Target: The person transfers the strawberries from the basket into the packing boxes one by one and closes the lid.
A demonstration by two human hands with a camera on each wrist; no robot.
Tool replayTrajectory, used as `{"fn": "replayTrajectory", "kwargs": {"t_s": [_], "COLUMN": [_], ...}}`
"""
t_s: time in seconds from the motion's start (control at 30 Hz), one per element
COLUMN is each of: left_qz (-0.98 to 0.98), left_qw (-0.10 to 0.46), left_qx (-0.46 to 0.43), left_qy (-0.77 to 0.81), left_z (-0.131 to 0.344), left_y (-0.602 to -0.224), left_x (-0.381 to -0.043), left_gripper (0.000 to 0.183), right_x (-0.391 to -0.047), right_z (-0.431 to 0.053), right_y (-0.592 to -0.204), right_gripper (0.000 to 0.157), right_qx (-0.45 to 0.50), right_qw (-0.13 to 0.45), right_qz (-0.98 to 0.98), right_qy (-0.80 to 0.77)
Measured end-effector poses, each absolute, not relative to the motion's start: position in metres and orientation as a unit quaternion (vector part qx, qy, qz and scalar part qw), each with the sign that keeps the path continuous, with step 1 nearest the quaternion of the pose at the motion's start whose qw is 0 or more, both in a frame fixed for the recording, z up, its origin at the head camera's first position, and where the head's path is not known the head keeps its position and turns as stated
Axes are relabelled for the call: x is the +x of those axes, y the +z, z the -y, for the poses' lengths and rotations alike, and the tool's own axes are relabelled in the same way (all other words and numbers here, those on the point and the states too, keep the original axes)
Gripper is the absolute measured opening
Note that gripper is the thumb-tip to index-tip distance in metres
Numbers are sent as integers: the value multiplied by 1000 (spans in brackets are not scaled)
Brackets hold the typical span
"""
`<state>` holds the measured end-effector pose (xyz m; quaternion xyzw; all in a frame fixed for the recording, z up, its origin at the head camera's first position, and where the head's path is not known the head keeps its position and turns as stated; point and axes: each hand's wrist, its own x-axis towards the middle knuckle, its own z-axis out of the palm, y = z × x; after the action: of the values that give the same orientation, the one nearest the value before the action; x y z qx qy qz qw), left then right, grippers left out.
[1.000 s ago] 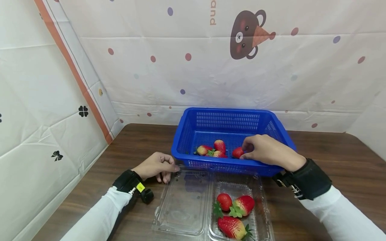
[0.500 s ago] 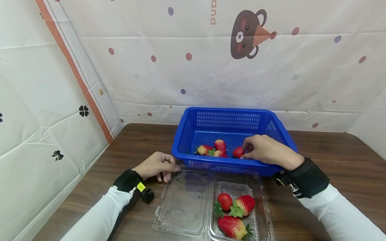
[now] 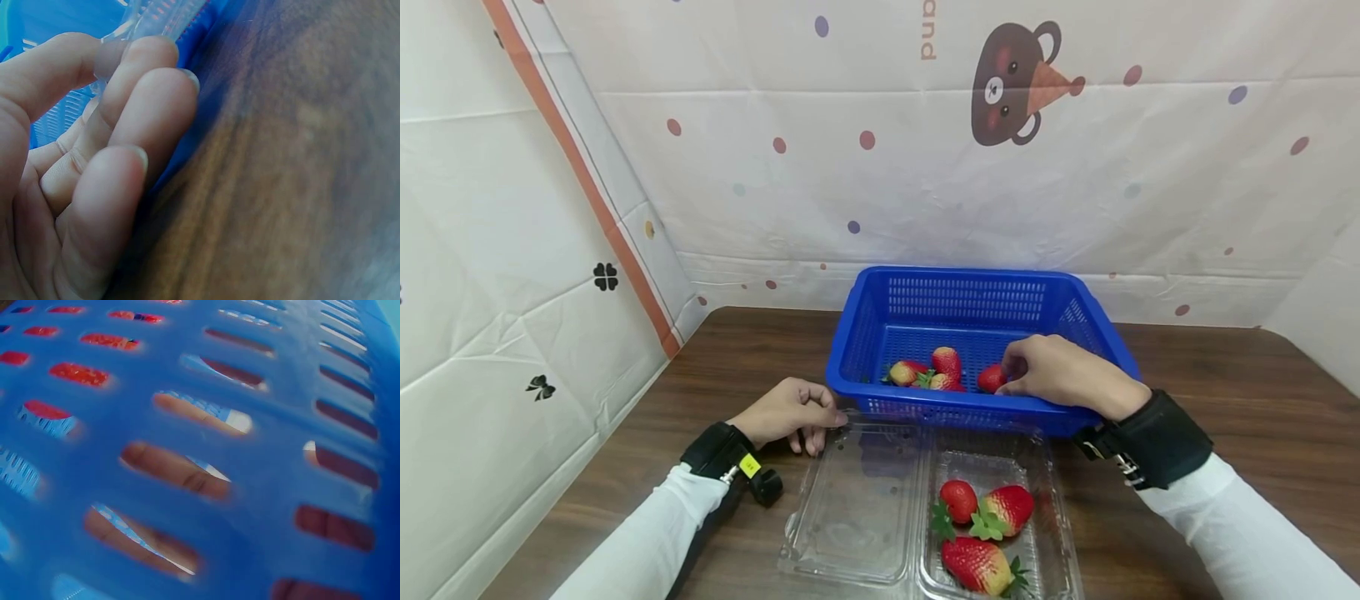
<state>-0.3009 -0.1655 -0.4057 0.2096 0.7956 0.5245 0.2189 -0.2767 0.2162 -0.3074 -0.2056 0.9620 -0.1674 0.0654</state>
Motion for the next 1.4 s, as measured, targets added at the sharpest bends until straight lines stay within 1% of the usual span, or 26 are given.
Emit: {"fn": "replayTrajectory", "kwargs": {"t_s": [0.27, 0.53, 0.87, 1.13, 1.4], "left_qz": [-796, -799, -800, -803, -803], "left_qw": [221, 216, 215, 212, 213], "left_qx": [209, 208, 212, 211, 212], "left_qy": [524, 521, 519, 515, 515], "left_z": [166, 166, 166, 166, 166], "left_y": [-407, -406, -406, -406, -407], "left_x": [-302, -301, -301, -301, -301], "left_gripper": [33, 33, 32, 33, 32], "right_x": [-278, -278, -279, -280, -279], "right_z": [-218, -217, -218, -217, -219], "right_y": [-308, -307, -309, -308, -308], "right_gripper": [21, 18, 16, 23, 20], "right_qx": [-207, -196, -206, -201, -211], "right_qw": [65, 85, 104, 133, 141], "right_qz": [-962, -963, -959, -954, -950], "right_qy": [-166, -164, -165, -176, -183]}}
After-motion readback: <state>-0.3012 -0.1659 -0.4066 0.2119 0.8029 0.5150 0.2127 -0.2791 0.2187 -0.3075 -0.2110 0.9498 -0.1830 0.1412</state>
